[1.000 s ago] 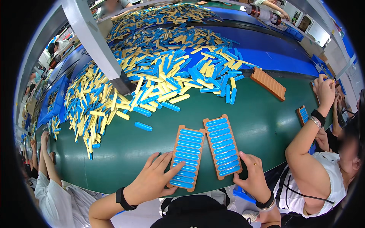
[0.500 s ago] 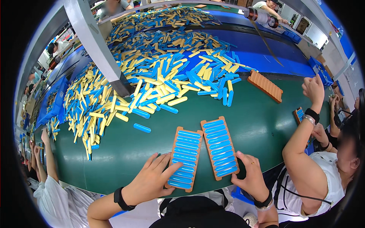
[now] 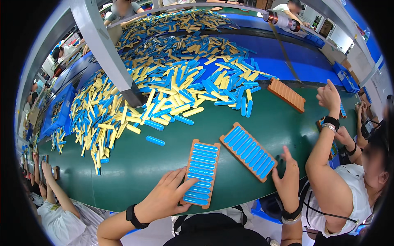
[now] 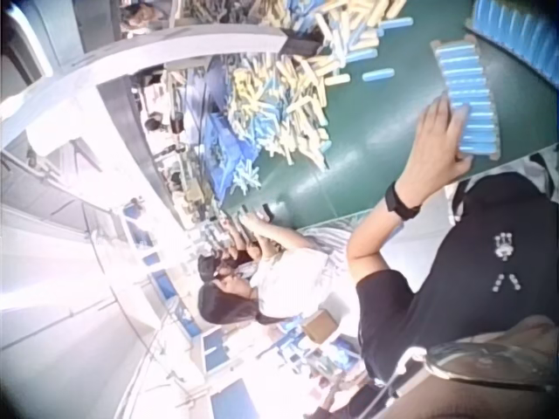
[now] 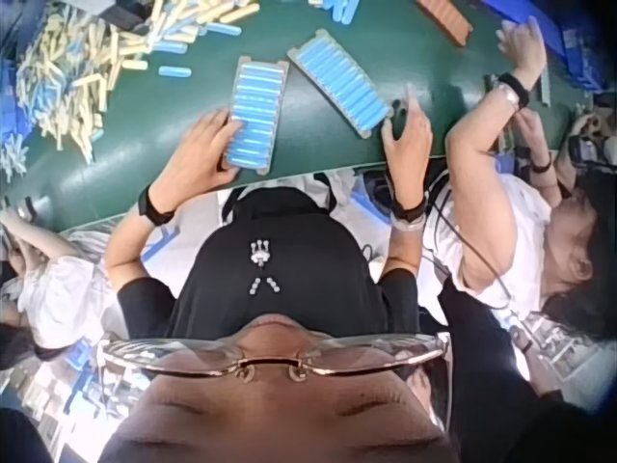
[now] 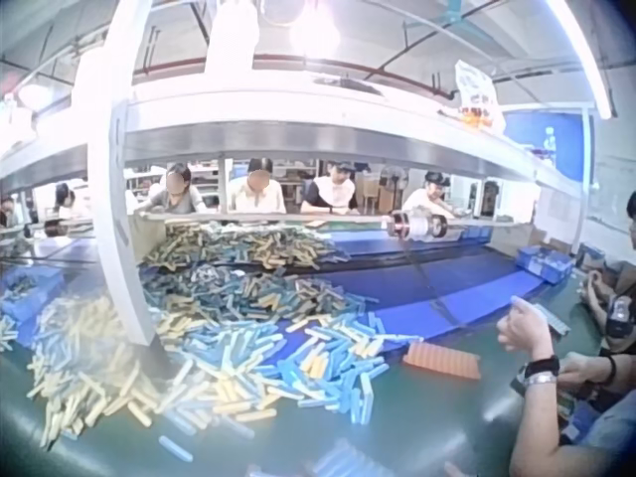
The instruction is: The recorder is sitting at a workbench and placing small blue and yellow plastic components into a brown tray.
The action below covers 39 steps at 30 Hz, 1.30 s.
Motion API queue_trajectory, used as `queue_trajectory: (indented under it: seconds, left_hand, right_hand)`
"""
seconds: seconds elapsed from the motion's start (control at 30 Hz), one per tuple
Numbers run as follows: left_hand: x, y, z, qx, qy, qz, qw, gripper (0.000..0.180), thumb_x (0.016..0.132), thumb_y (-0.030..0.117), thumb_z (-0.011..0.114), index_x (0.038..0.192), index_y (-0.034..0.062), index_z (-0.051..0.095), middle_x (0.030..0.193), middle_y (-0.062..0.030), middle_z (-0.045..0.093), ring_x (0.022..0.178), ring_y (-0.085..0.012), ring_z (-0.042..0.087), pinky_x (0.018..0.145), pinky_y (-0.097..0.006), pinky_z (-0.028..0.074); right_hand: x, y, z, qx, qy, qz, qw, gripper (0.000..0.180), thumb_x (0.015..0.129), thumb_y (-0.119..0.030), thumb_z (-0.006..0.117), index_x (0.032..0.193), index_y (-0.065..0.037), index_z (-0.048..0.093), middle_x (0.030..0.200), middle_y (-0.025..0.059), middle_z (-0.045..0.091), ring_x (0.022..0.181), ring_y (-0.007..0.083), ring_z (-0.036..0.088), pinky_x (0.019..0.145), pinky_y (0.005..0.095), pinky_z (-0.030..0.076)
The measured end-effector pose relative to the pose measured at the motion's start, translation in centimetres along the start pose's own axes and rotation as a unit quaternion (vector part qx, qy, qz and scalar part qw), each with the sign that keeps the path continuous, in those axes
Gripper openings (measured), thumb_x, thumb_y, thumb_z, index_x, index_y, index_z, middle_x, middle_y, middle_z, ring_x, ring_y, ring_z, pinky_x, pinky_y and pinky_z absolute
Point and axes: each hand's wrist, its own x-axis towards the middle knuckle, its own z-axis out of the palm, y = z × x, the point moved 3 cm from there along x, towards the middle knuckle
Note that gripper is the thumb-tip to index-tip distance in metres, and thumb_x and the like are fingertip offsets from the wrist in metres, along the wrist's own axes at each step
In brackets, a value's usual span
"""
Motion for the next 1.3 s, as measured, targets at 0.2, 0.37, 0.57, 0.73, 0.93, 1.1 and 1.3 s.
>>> queue_trajectory:
  seconds: [0.2,0.37,0.57,0.73,0.93,1.1,1.3]
  left_hand:
    - [0.0,-0.3,0.1,-0.008,-0.001,0.001,1.000,0.071,0.069,0.022,0.077,0.131,0.0095,0.043,0.133,-0.0257,0.041,0.123,-0.0417,0.043,0.101,-0.047,0.038]
    - [0.0,-0.4,-0.2,-0.015,0.001,0.008,1.000,0.070,0.069,0.022,0.077,0.129,0.0093,0.044,0.133,-0.0256,0.042,0.122,-0.0418,0.044,0.100,-0.047,0.039]
    - [0.3,-0.4,-0.8,-0.014,-0.004,0.031,0.999,0.071,0.068,0.022,0.078,0.129,0.0084,0.043,0.132,-0.0240,0.043,0.121,-0.0400,0.045,0.100,-0.048,0.038]
    - [0.7,-2.3,-1.7,-0.069,-0.016,0.011,0.997,0.070,0.066,0.018,0.076,0.127,0.0080,0.043,0.131,-0.0208,0.047,0.120,-0.0379,0.048,0.102,-0.045,0.038]
    - [3.2,-4.2,-3.4,-0.055,-0.026,0.027,0.998,0.077,0.062,0.009,0.072,0.131,0.0097,0.039,0.131,-0.0213,0.049,0.121,-0.0387,0.048,0.102,-0.044,0.038]
    - [5.4,-5.6,-3.7,-0.062,-0.026,0.014,0.998,0.073,0.062,0.000,0.066,0.130,0.0081,0.040,0.118,-0.0194,0.054,0.103,-0.0359,0.055,0.095,-0.042,0.043]
    - [6.5,-6.4,-4.2,-0.056,-0.032,0.031,0.997,0.069,0.062,-0.004,0.062,0.127,0.0075,0.042,0.116,-0.0178,0.056,0.100,-0.0343,0.057,0.092,-0.041,0.045]
  right_hand:
    - [-0.1,-2.8,-1.4,0.162,-0.115,-0.009,0.980,0.093,0.070,-0.009,0.074,0.147,-0.001,0.021,0.133,0.0243,0.043,0.124,0.0388,0.042,0.106,0.0422,0.032]
    - [1.1,-1.3,-0.5,0.103,-0.078,-0.035,0.991,0.100,0.064,-0.010,0.080,0.146,-0.002,0.023,0.134,0.0245,0.043,0.125,0.0385,0.041,0.106,0.0436,0.033]
    - [2.8,2.3,-1.5,-0.007,0.031,0.010,0.999,0.099,0.066,-0.006,0.080,0.147,-0.008,0.024,0.118,0.0225,0.056,0.109,0.0391,0.053,0.093,0.0428,0.044]
    - [4.6,3.2,-1.2,-0.013,0.000,0.013,1.000,0.095,0.071,-0.005,0.076,0.149,-0.011,0.020,0.097,0.0211,0.060,0.093,0.0379,0.058,0.081,0.0429,0.048]
    - [7.6,3.9,-0.5,-0.134,0.007,0.061,0.989,0.090,0.076,-0.009,0.071,0.149,-0.011,0.018,0.085,0.0175,0.060,0.081,0.0332,0.061,0.071,0.0413,0.051]
    - [6.3,5.2,1.3,-0.116,0.005,0.001,0.993,0.038,0.078,-0.011,0.062,0.115,-0.004,0.056,0.107,0.0139,0.058,0.098,0.0319,0.058,0.077,0.0431,0.051]
    - [6.0,3.5,0.0,-0.025,-0.048,0.013,0.998,0.041,0.075,-0.010,0.062,0.115,-0.005,0.057,0.115,0.0195,0.055,0.108,0.0377,0.052,0.093,0.0422,0.045]
